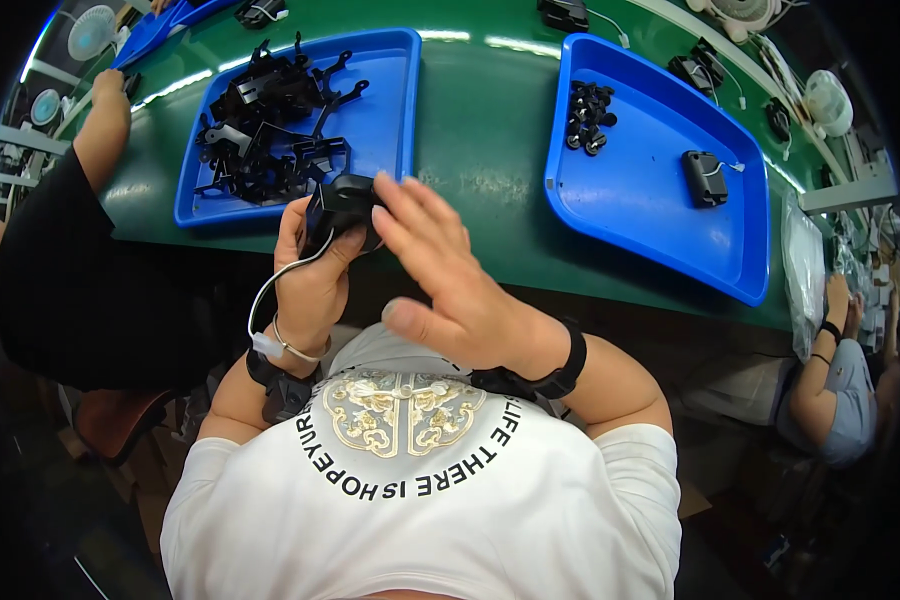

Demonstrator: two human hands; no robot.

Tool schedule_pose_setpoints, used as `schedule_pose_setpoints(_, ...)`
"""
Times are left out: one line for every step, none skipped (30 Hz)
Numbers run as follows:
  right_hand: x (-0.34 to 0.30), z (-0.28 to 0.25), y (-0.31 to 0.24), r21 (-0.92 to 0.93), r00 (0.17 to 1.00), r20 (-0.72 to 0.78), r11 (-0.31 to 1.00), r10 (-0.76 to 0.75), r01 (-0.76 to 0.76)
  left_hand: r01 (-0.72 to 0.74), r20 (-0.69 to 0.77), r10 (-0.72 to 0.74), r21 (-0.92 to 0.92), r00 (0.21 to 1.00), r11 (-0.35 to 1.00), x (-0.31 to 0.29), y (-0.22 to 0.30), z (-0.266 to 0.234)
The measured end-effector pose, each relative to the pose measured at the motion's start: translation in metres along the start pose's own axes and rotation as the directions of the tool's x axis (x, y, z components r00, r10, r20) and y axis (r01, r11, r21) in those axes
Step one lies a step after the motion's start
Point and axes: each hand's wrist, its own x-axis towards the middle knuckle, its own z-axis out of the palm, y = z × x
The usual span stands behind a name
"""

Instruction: Assembling wires and electronic components into black plastic housings at a factory workstation.

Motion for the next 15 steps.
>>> schedule_pose_setpoints(0.003, -0.008, 0.003, -0.027, 0.999, 0.013, 0.999, 0.033, -0.033, 0.004, 0.006, -0.004, -0.003, 1.0, 1.0, 0.001, 0.001, -0.001)
schedule_pose_setpoints(0.004, -0.011, 0.004, -0.054, 0.997, 0.025, 0.996, 0.067, -0.066, 0.009, 0.011, -0.009, -0.007, 1.0, 1.0, 0.002, 0.002, -0.001)
schedule_pose_setpoints(0.003, -0.01, 0.003, -0.055, 0.998, 0.024, 0.996, 0.065, -0.063, 0.006, 0.012, -0.006, -0.007, 1.0, 1.0, 0.002, 0.001, -0.001)
schedule_pose_setpoints(0.001, -0.005, 0.0, -0.034, 0.999, 0.047, 0.999, 0.025, -0.024, 0.011, -0.001, -0.011, 0.005, 1.0, 1.0, 0.001, 0.001, 0.0)
schedule_pose_setpoints(-0.002, 0.0, -0.003, -0.011, 0.997, 0.069, 1.0, -0.014, 0.015, 0.016, -0.013, -0.016, 0.018, 1.0, 1.0, 0.001, 0.001, 0.0)
schedule_pose_setpoints(-0.003, 0.001, -0.004, 0.013, 0.994, 0.091, 0.999, -0.054, 0.053, 0.022, -0.026, -0.021, 0.03, 0.999, 0.999, 0.001, 0.0, 0.0)
schedule_pose_setpoints(-0.002, -0.001, -0.002, 0.013, 0.994, 0.091, 0.998, -0.056, 0.055, 0.019, -0.026, -0.019, 0.031, 0.999, 0.999, 0.001, 0.0, 0.0)
schedule_pose_setpoints(0.001, -0.007, 0.003, -0.033, 0.996, 0.09, 0.999, -0.029, 0.032, 0.007, -0.012, -0.007, 0.04, 1.0, 0.999, 0.002, 0.0, 0.0)
schedule_pose_setpoints(0.003, -0.013, 0.008, -0.079, 0.996, 0.087, 0.997, -0.003, 0.009, -0.006, 0.003, 0.005, 0.049, 1.0, 0.999, 0.003, -0.001, 0.001)
schedule_pose_setpoints(0.005, -0.016, 0.009, -0.126, 0.996, 0.084, 0.992, 0.023, -0.012, -0.019, 0.017, 0.018, 0.058, 1.0, 0.998, 0.003, -0.001, 0.001)
schedule_pose_setpoints(0.004, -0.013, 0.006, -0.125, 0.996, 0.084, 0.992, 0.022, -0.011, -0.02, 0.016, 0.019, 0.058, 1.0, 0.998, 0.003, 0.0, 0.002)
schedule_pose_setpoints(0.002, -0.007, -0.002, -0.077, 0.997, 0.079, 0.997, -0.009, 0.015, 0.001, 0.007, -0.001, 0.039, 1.0, 0.999, 0.002, 0.001, 0.004)
schedule_pose_setpoints(0.001, 0.0, -0.01, -0.03, 0.997, 0.071, 0.999, -0.039, 0.042, 0.022, -0.002, -0.022, 0.019, 1.0, 1.0, 0.001, 0.002, 0.005)
schedule_pose_setpoints(0.0, 0.003, -0.014, 0.018, 0.996, 0.061, 0.998, -0.069, 0.068, 0.043, -0.01, -0.043, -0.001, 0.999, 0.999, 0.0, 0.002, 0.006)
schedule_pose_setpoints(-0.001, 0.002, -0.01, 0.017, 0.996, 0.061, 0.997, -0.07, 0.069, 0.042, -0.01, -0.042, -0.001, 0.999, 0.999, 0.0, 0.002, 0.006)
